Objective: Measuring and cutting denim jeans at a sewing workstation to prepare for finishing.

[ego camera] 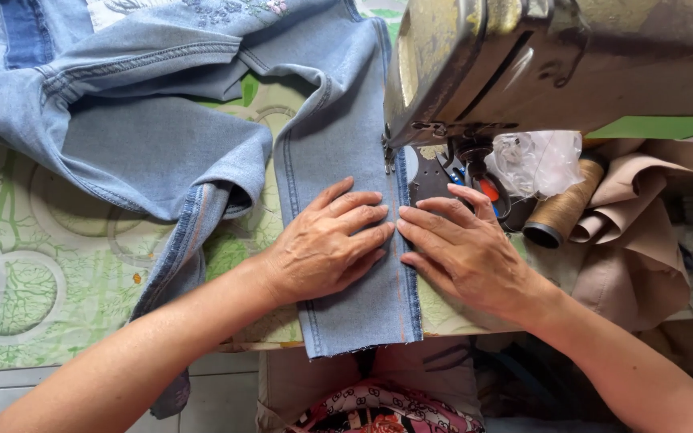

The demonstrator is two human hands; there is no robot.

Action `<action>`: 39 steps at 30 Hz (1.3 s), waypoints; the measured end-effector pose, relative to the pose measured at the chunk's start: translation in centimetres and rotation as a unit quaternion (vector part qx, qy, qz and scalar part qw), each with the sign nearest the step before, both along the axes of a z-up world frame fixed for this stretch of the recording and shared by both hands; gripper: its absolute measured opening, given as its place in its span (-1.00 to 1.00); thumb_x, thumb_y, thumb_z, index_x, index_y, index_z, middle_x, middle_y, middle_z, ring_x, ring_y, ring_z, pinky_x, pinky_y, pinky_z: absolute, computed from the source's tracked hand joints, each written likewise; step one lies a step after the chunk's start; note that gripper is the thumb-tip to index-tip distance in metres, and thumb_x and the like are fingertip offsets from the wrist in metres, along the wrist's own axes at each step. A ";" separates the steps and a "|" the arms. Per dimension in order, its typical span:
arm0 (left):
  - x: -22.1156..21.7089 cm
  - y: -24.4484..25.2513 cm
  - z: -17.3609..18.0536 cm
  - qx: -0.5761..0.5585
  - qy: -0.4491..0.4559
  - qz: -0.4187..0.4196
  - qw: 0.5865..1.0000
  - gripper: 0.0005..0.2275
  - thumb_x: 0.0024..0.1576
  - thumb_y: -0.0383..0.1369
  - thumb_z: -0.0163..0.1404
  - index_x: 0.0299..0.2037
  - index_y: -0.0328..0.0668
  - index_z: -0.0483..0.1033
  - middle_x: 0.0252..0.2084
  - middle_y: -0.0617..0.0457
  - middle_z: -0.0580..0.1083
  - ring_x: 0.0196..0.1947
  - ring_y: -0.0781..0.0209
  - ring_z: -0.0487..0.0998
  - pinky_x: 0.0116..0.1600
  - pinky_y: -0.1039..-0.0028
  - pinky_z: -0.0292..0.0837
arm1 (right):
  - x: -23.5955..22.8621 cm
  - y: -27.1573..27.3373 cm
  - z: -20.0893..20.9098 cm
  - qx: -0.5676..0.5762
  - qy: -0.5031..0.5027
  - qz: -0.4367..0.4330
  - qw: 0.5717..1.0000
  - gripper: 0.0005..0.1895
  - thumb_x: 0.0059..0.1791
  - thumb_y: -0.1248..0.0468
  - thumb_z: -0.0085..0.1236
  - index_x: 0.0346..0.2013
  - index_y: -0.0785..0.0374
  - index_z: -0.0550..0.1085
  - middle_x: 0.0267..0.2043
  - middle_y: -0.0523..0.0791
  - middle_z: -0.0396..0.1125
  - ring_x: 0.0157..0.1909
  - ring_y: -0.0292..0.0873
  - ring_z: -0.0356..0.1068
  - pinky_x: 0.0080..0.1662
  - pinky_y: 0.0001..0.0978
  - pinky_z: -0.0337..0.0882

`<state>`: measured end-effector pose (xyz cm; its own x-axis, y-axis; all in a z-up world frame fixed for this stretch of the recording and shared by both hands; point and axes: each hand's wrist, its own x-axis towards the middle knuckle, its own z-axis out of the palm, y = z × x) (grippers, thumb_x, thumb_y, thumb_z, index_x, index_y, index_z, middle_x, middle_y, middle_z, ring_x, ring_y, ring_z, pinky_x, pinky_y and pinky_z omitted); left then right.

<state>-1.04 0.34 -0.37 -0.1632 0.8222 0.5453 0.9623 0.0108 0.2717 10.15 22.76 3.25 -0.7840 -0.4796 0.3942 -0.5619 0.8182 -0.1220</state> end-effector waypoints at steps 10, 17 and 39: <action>-2.2 0.7 -0.2 0.004 0.008 -0.006 1.000 -0.80 0.27 -0.34 0.00 0.03 -0.19 0.54 0.01 -0.06 0.52 0.15 -0.10 0.50 0.34 -0.02 0.27 | -1.7 0.8 -1.2 -0.011 0.004 -0.012 1.000 -0.71 0.09 0.15 0.19 0.03 0.25 0.54 0.15 -0.10 0.44 0.16 -0.02 0.37 0.30 0.07 0.20; -2.0 1.4 -2.2 0.037 0.085 0.010 0.996 -0.85 0.26 -0.38 -0.03 -0.05 -0.17 0.56 -0.09 -0.11 0.53 0.12 -0.11 0.54 0.27 0.07 0.39 | -1.1 0.9 -2.8 -0.017 0.032 -0.037 0.999 -0.72 0.10 0.23 0.09 0.10 0.17 0.53 0.20 -0.11 0.41 0.24 -0.03 0.37 0.30 0.01 0.22; 9.9 -9.6 2.2 -0.079 0.041 0.073 0.993 -0.66 0.33 -0.60 -0.36 0.23 -0.59 0.38 0.27 -0.38 0.41 0.34 -0.25 0.40 0.45 0.10 0.29 | 6.8 -0.3 -0.2 0.015 -0.032 0.083 0.996 -0.70 0.15 0.40 -0.12 0.16 0.29 0.43 0.24 -0.08 0.40 0.17 -0.04 0.41 0.32 0.04 0.23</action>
<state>8.88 -9.27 1.84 -0.2464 0.8693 0.4284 0.9664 0.1873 0.1758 16.90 22.47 3.08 -0.7165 -0.6150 0.3293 -0.6809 0.7192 -0.1384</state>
